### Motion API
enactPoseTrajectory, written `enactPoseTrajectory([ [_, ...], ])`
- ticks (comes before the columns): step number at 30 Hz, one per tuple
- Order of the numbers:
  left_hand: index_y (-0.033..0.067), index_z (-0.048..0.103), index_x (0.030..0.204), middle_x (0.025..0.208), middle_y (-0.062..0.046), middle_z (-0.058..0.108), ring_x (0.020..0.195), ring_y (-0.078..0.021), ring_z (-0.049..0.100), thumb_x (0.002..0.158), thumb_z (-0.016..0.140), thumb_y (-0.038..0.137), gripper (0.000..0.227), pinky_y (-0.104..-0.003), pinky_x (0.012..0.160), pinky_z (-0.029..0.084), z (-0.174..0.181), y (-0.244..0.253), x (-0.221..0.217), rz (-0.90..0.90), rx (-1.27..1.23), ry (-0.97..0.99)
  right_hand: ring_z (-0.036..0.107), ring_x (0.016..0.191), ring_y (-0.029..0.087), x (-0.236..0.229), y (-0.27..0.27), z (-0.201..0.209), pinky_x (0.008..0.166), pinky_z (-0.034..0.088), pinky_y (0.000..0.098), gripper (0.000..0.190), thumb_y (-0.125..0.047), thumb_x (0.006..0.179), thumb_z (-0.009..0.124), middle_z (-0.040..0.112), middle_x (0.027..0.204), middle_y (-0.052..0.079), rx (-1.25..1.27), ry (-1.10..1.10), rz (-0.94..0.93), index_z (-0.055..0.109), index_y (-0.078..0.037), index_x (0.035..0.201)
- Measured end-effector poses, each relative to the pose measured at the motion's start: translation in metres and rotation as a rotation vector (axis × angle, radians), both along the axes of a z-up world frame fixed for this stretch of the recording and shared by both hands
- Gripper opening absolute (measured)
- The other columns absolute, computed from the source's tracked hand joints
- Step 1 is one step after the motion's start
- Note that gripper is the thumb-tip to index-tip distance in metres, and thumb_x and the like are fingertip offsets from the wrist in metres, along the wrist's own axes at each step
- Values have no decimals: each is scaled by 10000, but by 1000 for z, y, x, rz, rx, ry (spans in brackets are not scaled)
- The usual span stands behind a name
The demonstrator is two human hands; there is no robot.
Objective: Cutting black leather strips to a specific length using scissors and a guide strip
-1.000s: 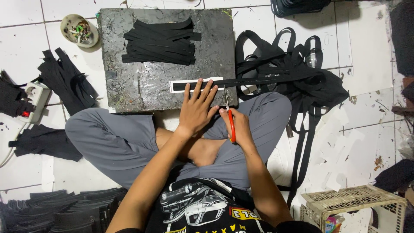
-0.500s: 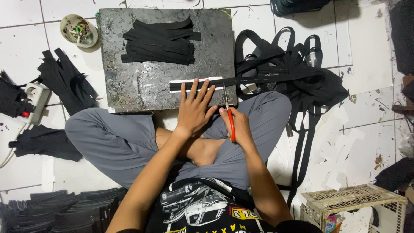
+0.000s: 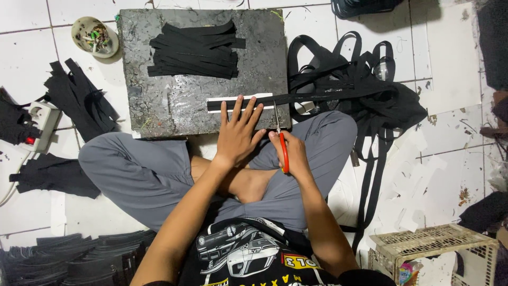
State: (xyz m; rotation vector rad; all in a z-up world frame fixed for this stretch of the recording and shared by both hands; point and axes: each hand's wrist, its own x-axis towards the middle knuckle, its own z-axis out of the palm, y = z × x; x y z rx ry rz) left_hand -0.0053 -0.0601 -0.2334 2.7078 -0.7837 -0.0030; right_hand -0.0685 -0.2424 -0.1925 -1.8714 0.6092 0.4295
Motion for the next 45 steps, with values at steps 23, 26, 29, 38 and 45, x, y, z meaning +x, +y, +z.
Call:
enactPoseTrajectory([
  [23,190,566,1398,1310,-40,593,1297,-242,474,1090,465,405,389,-502,1095,294,19,45,47,206,-281,-35,605,396,220,5,64,-4,357,460,259,320,-378,988,642,552,474,153,40,-170,18,739,-76,1026],
  [26,228,670,1149,1023,21,650,1073,-207,552,1093,488,452,294,-459,964,341,9,72,58,214,-239,-58,608,387,193,7,91,-16,347,459,241,317,-380,1000,631,549,462,124,134,-191,43,735,-81,1013],
  [29,241,664,952,875,54,624,962,-183,547,1086,530,452,284,-421,918,342,-5,91,66,215,-321,-28,602,377,179,13,108,-15,345,451,241,317,-370,1006,624,544,454,96,194,-201,60,724,-70,995],
  [38,186,637,866,789,2,623,886,-218,574,1044,654,309,217,-406,941,328,15,102,64,142,-592,66,587,363,178,27,111,-8,348,474,257,341,-360,1016,604,541,479,94,256,-146,88,681,-36,942],
  [45,203,639,857,793,23,643,890,-197,583,1040,654,312,213,-401,956,318,19,104,63,128,-622,112,583,370,170,36,113,9,358,487,259,379,-375,1030,571,531,492,86,273,-119,125,634,-41,861],
])
